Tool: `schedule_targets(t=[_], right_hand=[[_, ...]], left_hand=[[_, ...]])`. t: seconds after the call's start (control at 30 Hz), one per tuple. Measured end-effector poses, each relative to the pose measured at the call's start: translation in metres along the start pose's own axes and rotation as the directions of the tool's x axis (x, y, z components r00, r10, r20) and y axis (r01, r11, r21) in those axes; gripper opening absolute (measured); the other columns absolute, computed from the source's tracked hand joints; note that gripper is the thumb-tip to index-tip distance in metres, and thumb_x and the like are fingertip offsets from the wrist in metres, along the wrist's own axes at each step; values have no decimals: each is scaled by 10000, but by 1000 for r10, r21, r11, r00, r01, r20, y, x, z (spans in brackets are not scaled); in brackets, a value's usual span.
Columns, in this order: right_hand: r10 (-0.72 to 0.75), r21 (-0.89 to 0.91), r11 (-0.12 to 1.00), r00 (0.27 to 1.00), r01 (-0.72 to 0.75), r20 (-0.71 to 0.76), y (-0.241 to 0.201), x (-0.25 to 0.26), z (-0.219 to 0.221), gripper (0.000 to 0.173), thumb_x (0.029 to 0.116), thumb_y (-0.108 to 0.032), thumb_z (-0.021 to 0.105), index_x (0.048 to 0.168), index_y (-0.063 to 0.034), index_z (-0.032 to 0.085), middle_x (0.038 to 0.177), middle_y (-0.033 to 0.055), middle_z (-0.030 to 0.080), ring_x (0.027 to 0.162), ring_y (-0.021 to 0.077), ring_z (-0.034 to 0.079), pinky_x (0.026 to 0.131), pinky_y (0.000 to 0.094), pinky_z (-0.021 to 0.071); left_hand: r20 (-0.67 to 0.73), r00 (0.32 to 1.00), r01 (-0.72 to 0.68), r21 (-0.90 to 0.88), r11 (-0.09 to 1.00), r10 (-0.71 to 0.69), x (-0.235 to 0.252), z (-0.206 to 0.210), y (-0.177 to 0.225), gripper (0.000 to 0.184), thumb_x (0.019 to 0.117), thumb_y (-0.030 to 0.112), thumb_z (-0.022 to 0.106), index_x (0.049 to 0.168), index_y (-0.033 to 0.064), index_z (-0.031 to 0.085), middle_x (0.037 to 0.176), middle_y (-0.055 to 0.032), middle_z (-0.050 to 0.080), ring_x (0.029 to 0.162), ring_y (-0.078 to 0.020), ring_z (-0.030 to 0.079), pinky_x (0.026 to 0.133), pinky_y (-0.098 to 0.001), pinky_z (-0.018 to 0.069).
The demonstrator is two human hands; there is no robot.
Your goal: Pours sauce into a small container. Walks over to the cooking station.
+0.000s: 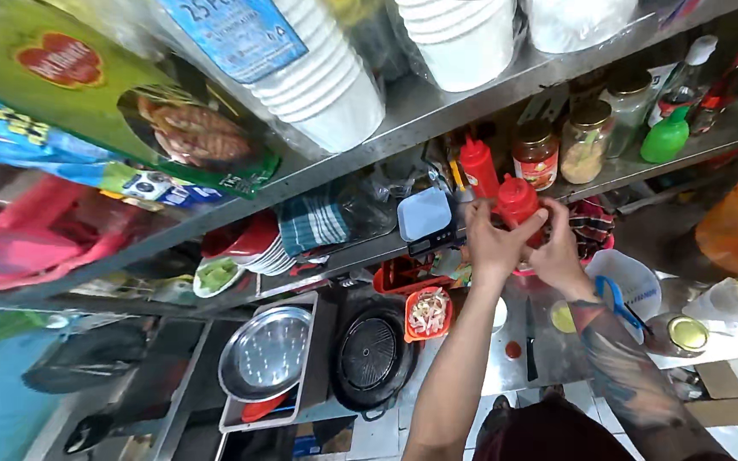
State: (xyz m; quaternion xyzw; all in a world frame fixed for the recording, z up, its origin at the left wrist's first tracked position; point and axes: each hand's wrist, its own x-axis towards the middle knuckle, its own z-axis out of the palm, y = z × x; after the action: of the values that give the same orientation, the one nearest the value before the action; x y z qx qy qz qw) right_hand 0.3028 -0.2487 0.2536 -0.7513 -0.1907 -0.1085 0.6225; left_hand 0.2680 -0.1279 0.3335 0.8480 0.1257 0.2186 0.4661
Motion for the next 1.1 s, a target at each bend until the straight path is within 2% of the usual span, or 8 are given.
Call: schedule_targets(t=[0.13,0.2,0.3,0.37,0.63,0.8,0.9,1.1], right_hand=[[31,60,998,999,-30,-17,6,30,0,829,836,-255,864,1507,-174,384,1402,116,576,1235,250,616,987,500,561],[127,135,984,989,-116,-76,9,37,3,829,860,-331,842,1529,-232,363,1393,83,594,1186,230,652,918,485,594],[201,185,968,964,-169,-173,20,42,11,861,818,-418,869,1512,-252,387,1419,67,574,1205,227,642,909,487,602],[125,135,986,970,-98,-209,24,42,14,807,807,-427,867,1470,-193,471,1474,73,495,1300,215,546,1004,453,543],[128,150,983,977,-103,-168,29,42,24,754,815,-388,868,1454,-185,525,1468,73,496,1301,200,556,983,428,578],[150,170,976,984,-132,-92,26,47,43,821,888,-376,812,1561,-196,378,1535,95,474,1330,233,560,1010,466,565],[175,171,972,982,-161,-68,30,47,60,876,893,-333,811,1578,-196,282,1470,99,541,1255,239,622,971,457,590],[125,-4,992,991,-125,-44,14,63,82,921,881,-453,792,1573,-97,300,1461,154,541,1256,234,622,999,431,570]], left_hand=[[-21,999,-33,-186,982,29,15,5,-24,675,964,517,654,1517,201,431,1526,-90,444,1117,-197,626,830,-399,586],[-153,988,3,-169,986,-29,23,20,-44,536,1064,506,456,1509,211,413,1367,-84,572,984,-202,642,764,-411,564],[-238,971,19,91,996,3,36,47,-78,541,1038,326,571,1522,180,380,1446,-127,521,984,-263,680,762,-477,607],[-258,966,50,155,987,-8,44,58,-86,623,1008,387,639,1539,197,373,1432,-139,519,955,-263,671,762,-482,598],[-150,987,-55,66,996,64,71,68,-93,396,1034,245,613,1373,65,516,1257,-160,647,1082,-285,677,921,-488,583],[-78,992,-97,-30,995,95,52,36,-93,427,1054,119,504,1481,129,503,1505,-60,533,1303,-204,585,1036,-436,547],[-105,949,-276,184,944,298,2,8,-108,396,957,49,565,1327,158,654,1629,-92,342,1351,-216,522,1023,-422,551],[50,886,-460,-44,887,462,-86,-68,-95,228,909,48,581,888,161,778,1591,-143,401,1464,-333,377,1155,-538,424]])
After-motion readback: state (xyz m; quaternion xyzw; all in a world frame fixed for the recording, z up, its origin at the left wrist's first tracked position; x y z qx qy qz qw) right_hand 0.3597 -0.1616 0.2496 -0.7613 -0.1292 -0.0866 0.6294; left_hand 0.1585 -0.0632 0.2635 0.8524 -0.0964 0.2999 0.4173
